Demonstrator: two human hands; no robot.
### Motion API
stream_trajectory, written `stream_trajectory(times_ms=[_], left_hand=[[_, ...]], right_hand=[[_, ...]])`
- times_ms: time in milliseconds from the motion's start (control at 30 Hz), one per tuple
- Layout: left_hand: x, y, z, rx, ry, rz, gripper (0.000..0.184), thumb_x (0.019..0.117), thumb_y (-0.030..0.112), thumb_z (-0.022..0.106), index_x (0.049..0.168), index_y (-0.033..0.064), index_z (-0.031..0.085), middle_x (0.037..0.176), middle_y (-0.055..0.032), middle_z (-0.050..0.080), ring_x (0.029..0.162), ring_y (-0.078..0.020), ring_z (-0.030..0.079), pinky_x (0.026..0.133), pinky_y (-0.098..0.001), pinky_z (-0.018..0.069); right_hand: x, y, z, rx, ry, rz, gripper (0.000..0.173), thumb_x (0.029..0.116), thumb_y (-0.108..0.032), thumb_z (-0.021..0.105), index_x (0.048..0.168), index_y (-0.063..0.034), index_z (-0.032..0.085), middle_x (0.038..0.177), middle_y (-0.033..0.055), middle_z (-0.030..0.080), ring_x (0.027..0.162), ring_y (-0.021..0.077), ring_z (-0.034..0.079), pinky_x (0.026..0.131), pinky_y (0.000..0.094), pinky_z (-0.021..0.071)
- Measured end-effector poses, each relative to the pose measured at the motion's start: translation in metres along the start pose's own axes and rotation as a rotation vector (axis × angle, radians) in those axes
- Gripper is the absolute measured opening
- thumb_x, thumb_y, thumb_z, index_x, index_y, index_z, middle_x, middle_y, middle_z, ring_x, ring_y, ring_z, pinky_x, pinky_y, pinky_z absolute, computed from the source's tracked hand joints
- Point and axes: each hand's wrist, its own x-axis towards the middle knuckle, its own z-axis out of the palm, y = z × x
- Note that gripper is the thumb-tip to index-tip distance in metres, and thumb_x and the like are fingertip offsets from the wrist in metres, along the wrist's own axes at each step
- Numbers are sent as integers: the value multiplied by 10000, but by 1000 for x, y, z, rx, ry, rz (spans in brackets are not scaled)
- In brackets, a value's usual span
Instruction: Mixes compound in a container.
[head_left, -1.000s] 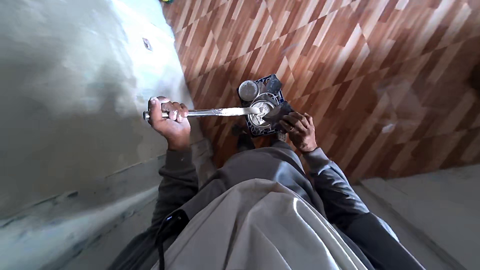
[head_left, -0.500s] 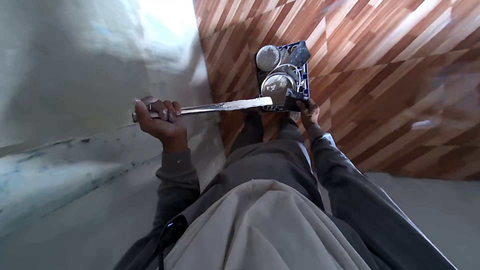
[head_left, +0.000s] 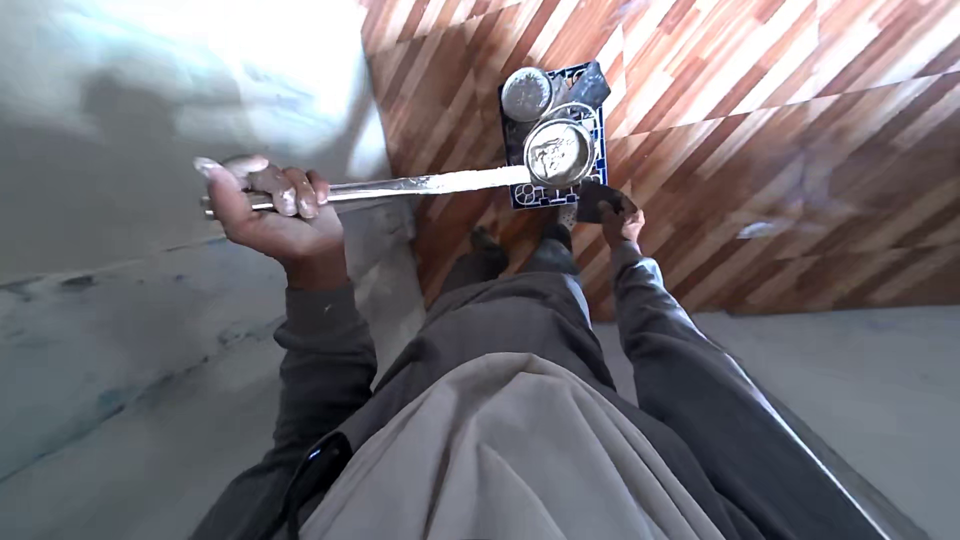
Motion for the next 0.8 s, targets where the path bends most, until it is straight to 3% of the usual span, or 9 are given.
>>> stream_trajectory(times_ms=[200,300,367,433,500,567,667,733,800], left_hand=[[26,10,-66,-236,87,113,541,1104,299,188,716,134,527,454,35,405,387,-127,445,437,-295,468],[35,21,-99,-322,122,145,580,1101,348,180,754,126,588,455,42,435,389,-119,461,443,-302,478],[37,31,-119,-303,156,154,603,1105,386,149,778,143,593,460,56,432,395,-101,461,449,-281,476],[37,41,-133,-215,263,131,567,1106,427,142,796,183,549,495,81,394,420,-76,437,480,-253,473],[45,44,-141,-215,442,63,504,1115,436,185,843,206,541,542,95,430,478,-75,490,568,-284,529],[57,35,-152,-297,529,19,362,1109,339,278,885,203,527,608,74,487,564,-107,553,679,-352,573],[76,12,-167,-401,604,-55,280,1048,217,306,864,158,509,650,15,513,644,-171,584,822,-485,561],[86,-4,-176,-409,636,-126,349,1076,285,241,881,143,493,673,-8,525,675,-197,605,842,-528,557],[100,-21,-188,-388,662,-227,512,1107,443,166,915,113,508,709,-39,564,718,-226,634,823,-534,563]], right_hand=[[-117,110,-51,-149,110,349,477,955,-276,725,1350,-23,637,1382,255,601,1312,401,554,1114,582,418],[-181,115,-59,-385,0,443,461,1015,-285,643,1326,55,620,1368,319,584,1324,463,527,1123,610,389],[-206,114,-51,-590,-146,470,447,1037,-300,594,1326,39,624,1359,315,593,1316,471,536,1105,617,407],[-221,113,-32,-534,-161,480,432,1022,-288,632,1323,23,634,1352,317,597,1298,473,551,1095,625,415],[-227,96,-13,-476,-186,469,414,1006,-293,663,1289,10,665,1326,301,622,1274,460,571,1082,617,425],[-221,69,4,-407,-182,449,416,1006,-279,668,1289,26,659,1334,301,615,1284,450,563,1099,592,416],[-206,8,14,-287,-3,401,444,996,-268,685,1286,66,639,1334,334,598,1291,481,547,1102,608,408],[-186,-21,12,-204,178,275,388,1001,-243,667,1258,49,660,1278,322,631,1235,484,581,1062,645,428],[-165,-59,7,-94,307,157,345,1020,-204,623,1252,49,662,1243,305,650,1199,464,604,1044,651,432]])
